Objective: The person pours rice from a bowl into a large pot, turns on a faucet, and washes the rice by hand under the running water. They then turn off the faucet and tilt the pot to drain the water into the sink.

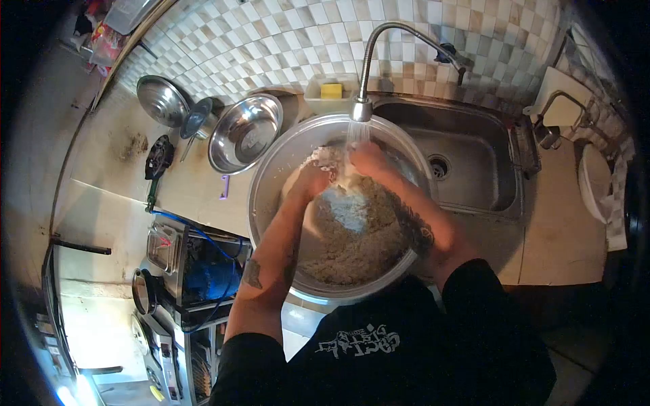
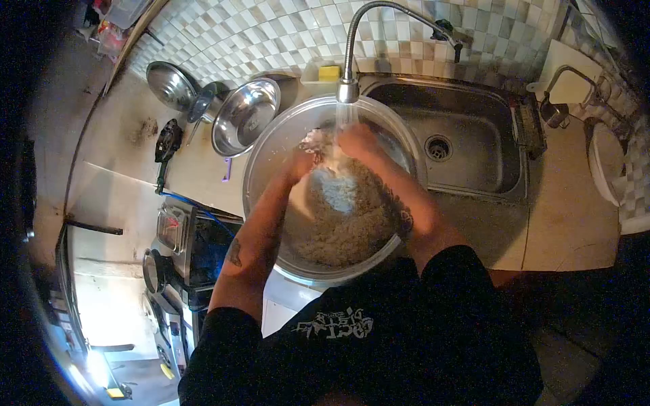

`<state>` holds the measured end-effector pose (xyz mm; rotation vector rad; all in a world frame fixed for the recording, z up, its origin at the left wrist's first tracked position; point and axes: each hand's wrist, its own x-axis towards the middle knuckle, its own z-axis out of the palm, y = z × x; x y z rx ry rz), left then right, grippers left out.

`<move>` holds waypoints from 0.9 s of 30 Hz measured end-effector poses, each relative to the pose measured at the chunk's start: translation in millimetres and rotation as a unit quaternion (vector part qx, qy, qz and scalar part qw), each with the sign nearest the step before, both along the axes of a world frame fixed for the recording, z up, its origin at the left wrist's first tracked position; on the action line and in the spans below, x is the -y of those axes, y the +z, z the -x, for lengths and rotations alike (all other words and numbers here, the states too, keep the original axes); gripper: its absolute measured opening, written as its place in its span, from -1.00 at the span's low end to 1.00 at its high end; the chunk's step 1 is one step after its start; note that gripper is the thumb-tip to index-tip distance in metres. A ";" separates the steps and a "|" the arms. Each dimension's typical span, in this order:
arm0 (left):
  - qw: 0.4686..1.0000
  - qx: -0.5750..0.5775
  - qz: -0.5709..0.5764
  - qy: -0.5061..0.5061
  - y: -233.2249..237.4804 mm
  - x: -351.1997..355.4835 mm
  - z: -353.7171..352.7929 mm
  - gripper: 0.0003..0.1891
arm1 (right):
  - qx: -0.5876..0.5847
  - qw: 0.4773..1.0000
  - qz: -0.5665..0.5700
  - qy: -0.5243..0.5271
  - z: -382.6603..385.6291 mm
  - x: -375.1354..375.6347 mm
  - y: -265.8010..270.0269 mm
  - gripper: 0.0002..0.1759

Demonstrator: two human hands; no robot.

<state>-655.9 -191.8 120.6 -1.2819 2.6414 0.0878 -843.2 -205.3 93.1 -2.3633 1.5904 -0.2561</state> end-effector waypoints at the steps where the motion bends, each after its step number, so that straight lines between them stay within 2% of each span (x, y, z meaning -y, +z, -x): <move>1: 0.997 0.073 0.002 -0.027 -10.6 16.3 -9.1 -0.76 | 0.067 0.993 -0.057 -0.079 1.5 -1.1 0.6 -0.60; 2: 0.998 0.066 -0.015 -0.007 -22.7 30.0 -20.8 -0.75 | 0.134 0.972 -0.113 -0.158 2.8 -4.1 2.3 -0.61; 3: 0.997 -0.017 -0.047 0.053 -35.2 40.5 -34.9 -0.74 | 0.199 0.937 -0.166 -0.234 4.7 -4.3 3.5 -0.62; 4: 0.980 -0.129 -0.089 0.124 -48.9 46.4 -47.8 -0.72 | 0.223 0.945 -0.153 -0.184 7.8 4.7 -18.9 -0.62; 5: 0.942 -0.240 -0.134 0.193 -63.1 43.0 -57.4 -0.71 | 0.246 0.950 -0.140 -0.134 10.6 19.5 -65.6 -0.61; 6: 0.882 -0.351 -0.183 0.255 -77.7 35.5 -63.3 -0.70 | 0.277 0.949 -0.125 -0.084 10.3 29.0 -86.6 -0.60; 8: 0.697 -0.574 -0.277 0.330 -104.3 19.9 -56.4 -0.67 | 0.347 0.933 -0.099 0.021 5.5 42.8 -119.1 -0.54; 9: 0.618 -0.649 -0.314 0.314 -114.8 15.9 -44.7 -0.66 | 0.396 0.911 -0.116 0.030 -1.3 41.3 -118.0 -0.51; 10: 0.557 -0.696 -0.340 0.298 -122.0 9.8 -32.3 -0.64 | 0.443 0.886 -0.132 0.039 -8.1 39.7 -116.3 -0.48; 11: 0.506 -0.733 -0.367 0.268 -126.5 7.9 -20.2 -0.63 | 0.499 0.848 -0.177 0.005 -19.5 32.7 -105.7 -0.45; 12: 0.439 -0.767 -0.415 0.214 -130.0 9.7 -9.4 -0.61 | 0.483 0.856 -0.183 -0.021 -21.8 29.7 -94.4 -0.43; 13: 0.336 -0.796 -0.482 0.143 -134.1 9.4 -1.8 -0.60 | 0.467 0.863 -0.188 -0.047 -24.2 26.1 -81.8 -0.41; 14: 0.208 -0.796 -0.563 0.075 -136.1 8.9 2.5 -0.58 | 0.379 0.910 -0.153 -0.065 -20.3 18.4 -59.5 -0.38; 15: 0.529 -0.754 -0.390 0.018 -115.6 -5.1 -0.3 -0.59 | 0.286 0.947 -0.118 -0.081 -20.0 12.0 -42.7 -0.36; 16: 0.765 -0.629 -0.134 0.006 -93.7 -19.6 -2.8 -0.61 | 0.311 0.939 -0.107 -0.099 -26.0 9.8 -34.4 -0.38; 18: 0.808 -0.584 -0.010 0.074 -86.0 -27.9 -5.0 -0.63 | 0.362 0.919 -0.084 -0.136 -39.2 6.1 -20.4 -0.40; 19: 0.653 -0.725 -0.137 0.173 -96.4 -17.4 -1.6 -0.63 | 0.392 0.902 -0.117 -0.135 -39.3 0.6 -7.5 -0.39; 20: 0.451 -0.817 -0.252 0.258 -96.0 -12.1 1.6 -0.63 | 0.421 0.885 -0.149 -0.132 -39.0 -4.4 5.1 -0.39; 21: 0.413 -0.822 -0.283 0.271 -94.8 -11.0 -0.2 -0.63 | 0.448 0.866 -0.181 -0.128 -39.9 -8.7 16.9 -0.38; 22: 0.374 -0.825 -0.314 0.284 -80.8 -15.5 1.0 -0.64 | 0.394 0.891 -0.159 -0.160 -42.3 -9.3 21.8 -0.36; 23: 0.334 -0.826 -0.344 0.297 -63.7 -23.7 2.6 -0.64 | 0.352 0.919 -0.123 -0.129 -42.0 -10.4 21.3 -0.36; 24: 0.536 -0.750 -0.266 0.280 -49.6 -27.8 -6.9 -0.63 | 0.309 0.942 -0.084 -0.098 -38.4 -10.2 21.3 -0.36; 25: 0.703 -0.641 -0.153 0.267 -36.2 -31.8 -16.7 -0.62 | 0.265 0.961 -0.044 -0.067 -35.0 -9.9 21.2 -0.36; 26: 0.836 -0.547 -0.001 0.035 -59.1 -26.3 -45.2 -0.61 | 0.217 0.965 -0.081 -0.121 -33.3 -9.8 19.8 -0.37; 27: 0.886 -0.461 0.049 -0.012 -69.9 -32.0 -61.1 -0.64 | 0.122 0.990 -0.070 -0.006 -19.9 -1.6 0.9 -0.38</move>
